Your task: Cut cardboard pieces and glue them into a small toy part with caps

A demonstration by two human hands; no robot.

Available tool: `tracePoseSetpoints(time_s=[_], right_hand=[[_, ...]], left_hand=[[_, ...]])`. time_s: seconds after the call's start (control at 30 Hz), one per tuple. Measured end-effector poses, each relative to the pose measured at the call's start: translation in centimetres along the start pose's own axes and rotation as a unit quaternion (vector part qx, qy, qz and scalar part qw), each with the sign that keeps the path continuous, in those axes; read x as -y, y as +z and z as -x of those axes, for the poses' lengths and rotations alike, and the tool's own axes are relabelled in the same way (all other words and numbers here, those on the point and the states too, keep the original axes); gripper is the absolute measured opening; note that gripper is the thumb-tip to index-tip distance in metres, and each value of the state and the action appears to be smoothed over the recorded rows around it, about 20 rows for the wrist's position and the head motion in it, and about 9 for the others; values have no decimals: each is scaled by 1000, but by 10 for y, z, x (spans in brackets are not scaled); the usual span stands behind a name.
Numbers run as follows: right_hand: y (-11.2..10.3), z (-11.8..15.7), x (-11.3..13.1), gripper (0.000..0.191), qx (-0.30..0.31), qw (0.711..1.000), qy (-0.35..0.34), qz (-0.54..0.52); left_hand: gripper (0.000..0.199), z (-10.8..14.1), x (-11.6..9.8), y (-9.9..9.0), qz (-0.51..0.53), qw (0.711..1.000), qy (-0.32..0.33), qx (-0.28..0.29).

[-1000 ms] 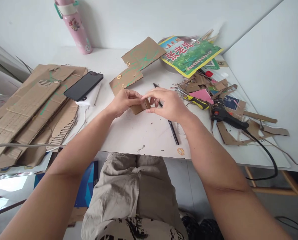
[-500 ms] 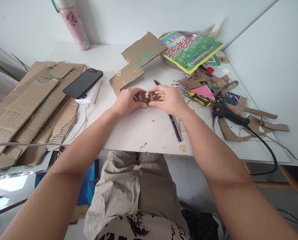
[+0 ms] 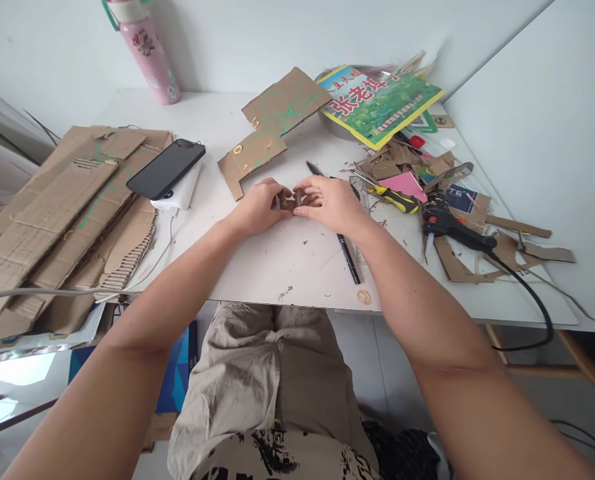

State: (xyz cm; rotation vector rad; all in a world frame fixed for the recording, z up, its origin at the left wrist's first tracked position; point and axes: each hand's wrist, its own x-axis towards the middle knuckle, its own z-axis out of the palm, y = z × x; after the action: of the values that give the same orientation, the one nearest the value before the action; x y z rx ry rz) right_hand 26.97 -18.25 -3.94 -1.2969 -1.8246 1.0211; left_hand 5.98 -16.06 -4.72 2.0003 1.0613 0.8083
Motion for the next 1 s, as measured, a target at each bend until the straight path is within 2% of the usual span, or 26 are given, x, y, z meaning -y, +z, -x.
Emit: tracePoseSetpoints(time_s=[0.23,0.53,0.6,0.73,0.83,1.0], right_hand=[[0,1,2,37,-1,999,-16,28],[2,3,18,34,-15,997,16,70],[2,3,17,34,-20,998,15,64],[-5,1,8,32,-33,999,-6,-5],[-14,-1,2,37,-34,997,-17,-70],[-21,-1,3,50,47,992,-18,-117]], left_hand=[[19,-2,1,-2,9,1000,-4,8],[20,0,0,-4,8,1000,-12,10],[25,2,0,-4,15,1000,-19,6],[53,6,-1,-6,118,992,-42,-9],[57,6,-3,-7,234,972,-33,-19],[64,9,-12,-2,329,943,-38,24]])
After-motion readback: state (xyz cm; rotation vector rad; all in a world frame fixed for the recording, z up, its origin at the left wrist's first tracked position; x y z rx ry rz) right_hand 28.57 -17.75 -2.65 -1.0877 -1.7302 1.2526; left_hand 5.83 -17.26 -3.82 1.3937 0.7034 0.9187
